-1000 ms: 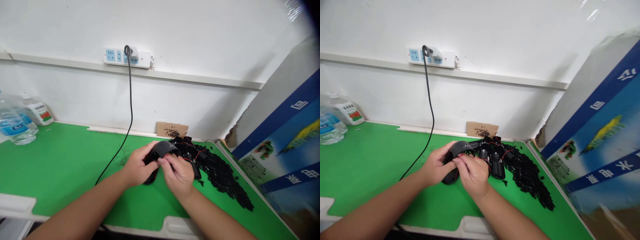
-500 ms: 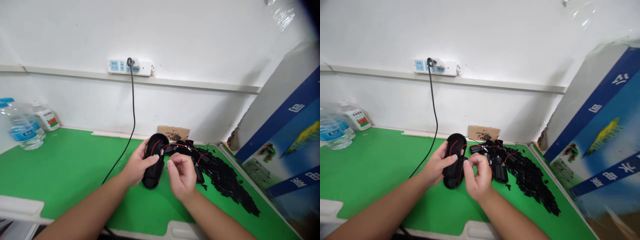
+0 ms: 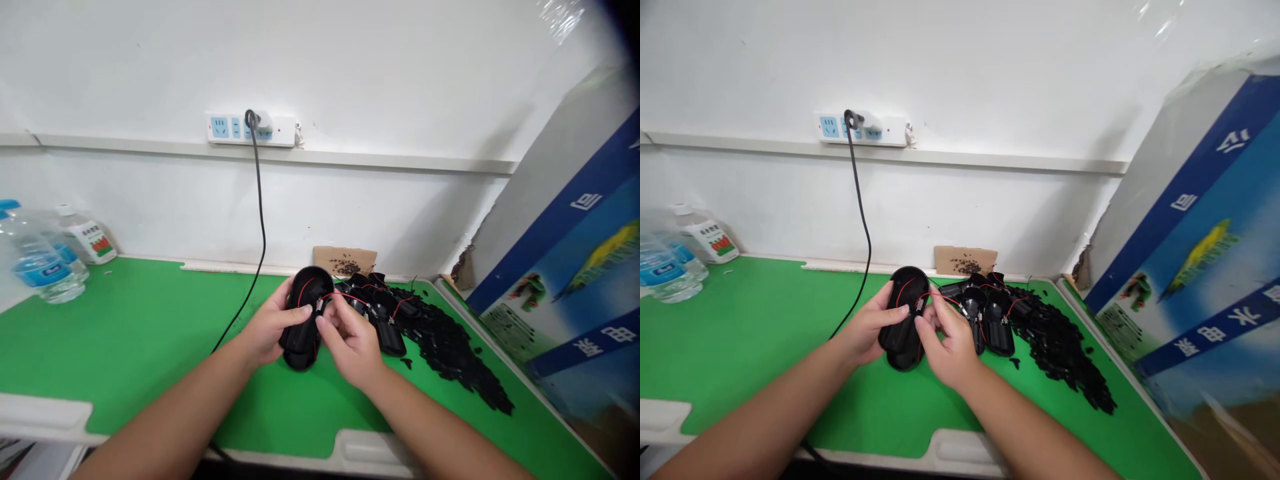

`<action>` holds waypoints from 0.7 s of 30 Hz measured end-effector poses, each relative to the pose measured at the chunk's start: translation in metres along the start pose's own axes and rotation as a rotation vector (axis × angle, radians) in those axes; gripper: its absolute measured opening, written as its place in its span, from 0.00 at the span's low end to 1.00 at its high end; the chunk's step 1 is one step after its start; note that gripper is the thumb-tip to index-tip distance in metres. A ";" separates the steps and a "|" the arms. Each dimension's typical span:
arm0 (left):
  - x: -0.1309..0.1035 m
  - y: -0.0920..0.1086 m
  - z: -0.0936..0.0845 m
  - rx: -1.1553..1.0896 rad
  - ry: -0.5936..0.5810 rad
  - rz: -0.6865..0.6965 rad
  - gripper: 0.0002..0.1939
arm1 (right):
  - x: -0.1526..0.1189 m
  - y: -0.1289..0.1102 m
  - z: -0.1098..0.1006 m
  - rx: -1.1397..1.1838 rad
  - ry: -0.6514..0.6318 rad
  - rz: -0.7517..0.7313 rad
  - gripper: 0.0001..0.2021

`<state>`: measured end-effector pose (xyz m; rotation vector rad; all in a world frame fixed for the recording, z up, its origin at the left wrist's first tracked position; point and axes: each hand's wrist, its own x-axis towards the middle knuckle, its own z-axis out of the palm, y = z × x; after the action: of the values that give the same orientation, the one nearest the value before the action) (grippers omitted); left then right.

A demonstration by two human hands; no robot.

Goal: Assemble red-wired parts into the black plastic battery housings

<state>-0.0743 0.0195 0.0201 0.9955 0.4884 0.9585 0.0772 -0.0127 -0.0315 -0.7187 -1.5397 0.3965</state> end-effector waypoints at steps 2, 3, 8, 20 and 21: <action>0.000 -0.001 0.000 0.003 -0.004 -0.007 0.27 | -0.001 0.000 0.001 0.009 0.007 -0.003 0.28; 0.000 -0.001 0.000 0.004 -0.003 -0.010 0.28 | -0.001 0.000 0.002 0.009 0.008 -0.002 0.28; -0.001 -0.001 0.002 -0.018 0.017 -0.003 0.26 | -0.001 0.000 0.001 -0.020 0.008 -0.013 0.28; -0.003 -0.004 0.005 0.036 0.033 0.091 0.28 | 0.002 -0.001 0.003 -0.021 -0.032 0.003 0.27; -0.003 -0.005 0.004 0.052 0.024 0.101 0.31 | 0.002 -0.001 0.003 -0.018 -0.044 -0.015 0.27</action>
<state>-0.0707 0.0136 0.0178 1.0649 0.4886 1.0535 0.0745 -0.0118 -0.0297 -0.7160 -1.5913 0.3906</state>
